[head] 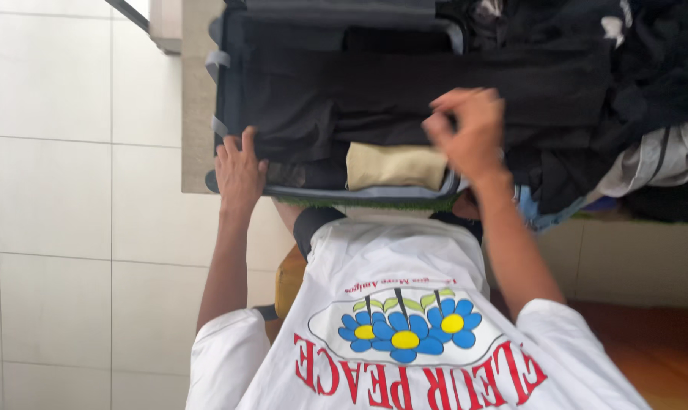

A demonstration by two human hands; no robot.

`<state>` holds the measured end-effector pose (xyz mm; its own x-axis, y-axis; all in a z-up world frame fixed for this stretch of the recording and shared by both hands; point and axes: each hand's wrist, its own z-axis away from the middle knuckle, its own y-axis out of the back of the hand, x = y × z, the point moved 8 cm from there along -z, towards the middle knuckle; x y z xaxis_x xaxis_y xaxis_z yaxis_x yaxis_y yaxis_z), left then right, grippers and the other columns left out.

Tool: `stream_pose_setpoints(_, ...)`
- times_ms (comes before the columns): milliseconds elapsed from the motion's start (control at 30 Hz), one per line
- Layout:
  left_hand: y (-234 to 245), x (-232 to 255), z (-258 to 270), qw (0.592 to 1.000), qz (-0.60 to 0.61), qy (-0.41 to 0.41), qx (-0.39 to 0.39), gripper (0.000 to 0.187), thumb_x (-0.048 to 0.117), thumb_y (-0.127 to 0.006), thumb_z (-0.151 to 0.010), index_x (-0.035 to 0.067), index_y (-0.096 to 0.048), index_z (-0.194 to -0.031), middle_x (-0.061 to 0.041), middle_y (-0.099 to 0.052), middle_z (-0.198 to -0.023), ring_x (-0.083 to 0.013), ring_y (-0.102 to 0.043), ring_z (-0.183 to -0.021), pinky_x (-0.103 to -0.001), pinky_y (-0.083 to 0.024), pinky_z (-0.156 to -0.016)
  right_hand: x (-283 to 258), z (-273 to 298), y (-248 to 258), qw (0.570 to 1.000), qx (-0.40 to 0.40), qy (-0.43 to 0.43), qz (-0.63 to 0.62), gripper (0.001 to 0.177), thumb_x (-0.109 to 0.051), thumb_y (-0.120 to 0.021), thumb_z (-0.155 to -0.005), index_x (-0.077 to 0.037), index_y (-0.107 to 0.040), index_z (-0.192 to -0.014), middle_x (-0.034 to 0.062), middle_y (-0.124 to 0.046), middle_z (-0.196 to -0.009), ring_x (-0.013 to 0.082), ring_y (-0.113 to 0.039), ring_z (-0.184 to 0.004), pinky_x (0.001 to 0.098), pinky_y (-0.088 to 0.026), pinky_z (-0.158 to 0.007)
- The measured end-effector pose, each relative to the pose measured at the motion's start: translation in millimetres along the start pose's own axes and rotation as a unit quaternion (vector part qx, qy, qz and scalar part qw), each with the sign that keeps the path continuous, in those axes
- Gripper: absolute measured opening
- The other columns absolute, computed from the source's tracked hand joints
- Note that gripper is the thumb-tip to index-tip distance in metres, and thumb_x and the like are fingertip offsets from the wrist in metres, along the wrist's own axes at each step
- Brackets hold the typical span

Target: The person folds a black t-shirt by hand and arranges it inside a suitcase already containing various pieces of clothing.

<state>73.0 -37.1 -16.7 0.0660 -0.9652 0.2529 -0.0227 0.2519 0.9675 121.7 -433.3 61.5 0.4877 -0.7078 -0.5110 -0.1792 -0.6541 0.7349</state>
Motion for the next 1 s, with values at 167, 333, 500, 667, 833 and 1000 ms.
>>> stream_pose_setpoints(167,-7.0,-15.3,6.4,1.0,-0.007,0.0,0.013,0.064,-0.001,-0.071,-0.083,0.014,-0.054,-0.143,-0.017,-0.058,-0.114,-0.034,-0.06,-0.104,-0.046,-0.047,-0.091,-99.4,-3.3,-120.1,0.986,-0.141,0.054,-0.069,0.056,-0.026,-0.088,-0.071,-0.016,-0.067,-0.122,0.0077,-0.06,-0.124,0.0316,-0.053,-0.114,0.0478,-0.039,-0.095)
stream_pose_setpoints(333,-9.5,-3.8,9.8,0.998,-0.053,-0.017,0.041,0.065,0.001,-0.069,-0.083,0.022,-0.058,-0.143,-0.011,-0.059,-0.102,-0.0294,-0.06,-0.093,-0.044,-0.045,-0.084,-131.1,3.2,-173.4,0.991,-0.104,0.086,-0.02,0.067,-0.025,-0.089,-0.065,-0.014,-0.065,-0.127,0.018,-0.05,-0.13,0.0376,-0.048,-0.118,0.0516,-0.038,-0.097)
stream_pose_setpoints(500,-9.6,-5.7,10.5,0.997,-0.049,-0.007,0.058,0.048,0.01,-0.068,-0.088,0.021,-0.063,-0.135,-0.007,-0.061,-0.094,-0.0261,-0.06,-0.089,-0.041,-0.043,-0.081,-103.7,-1.8,-192.1,0.992,-0.114,0.045,-0.031,0.047,-0.014,-0.086,-0.073,-0.019,-0.07,-0.116,0.0044,-0.058,-0.12,0.0274,-0.055,-0.11,0.0445,-0.042,-0.09)
stream_pose_setpoints(667,-0.1,-5.4,14.4,0.99,0.029,-0.013,0.134,0.02,0.014,-0.062,-0.104,0.015,-0.069,-0.124,-0.006,-0.064,-0.087,-0.0255,-0.061,-0.085,-0.041,-0.042,-0.081,-89.6,-2.8,-193.0,0.993,-0.08,0.05,-0.074,0.037,-0.002,-0.081,-0.074,-0.018,-0.074,-0.106,-0.0021,-0.064,-0.106,0.0199,-0.06,-0.099,0.0383,-0.044,-0.086)
stream_pose_setpoints(833,6.7,-6.5,13.3,0.987,0.122,0.018,0.106,0.018,0.012,-0.057,-0.105,0.011,-0.07,-0.118,-0.006,-0.066,-0.076,-0.0253,-0.063,-0.077,-0.041,-0.042,-0.08,-93.3,-0.5,-182.3,0.989,-0.049,0.066,-0.124,0.037,0.002,-0.079,-0.073,-0.016,-0.074,-0.105,-0.0009,-0.067,-0.099,0.0207,-0.059,-0.096,0.0378,-0.044,-0.086)
stream_pose_setpoints(1000,4.7,-14.2,3.4,0.965,0.256,0.027,0.055,0.017,0.011,-0.056,-0.102,0.004,-0.067,-0.113,-0.01,-0.066,-0.087,-0.0277,-0.064,-0.089,-0.042,-0.047,-0.08,-102.0,-3.8,-167.8,0.986,-0.051,0.076,-0.138,0.033,-0.001,-0.081,-0.071,-0.015,-0.075,-0.101,0.0002,-0.065,-0.098,0.023,-0.058,-0.096,0.0387,-0.044,-0.086)
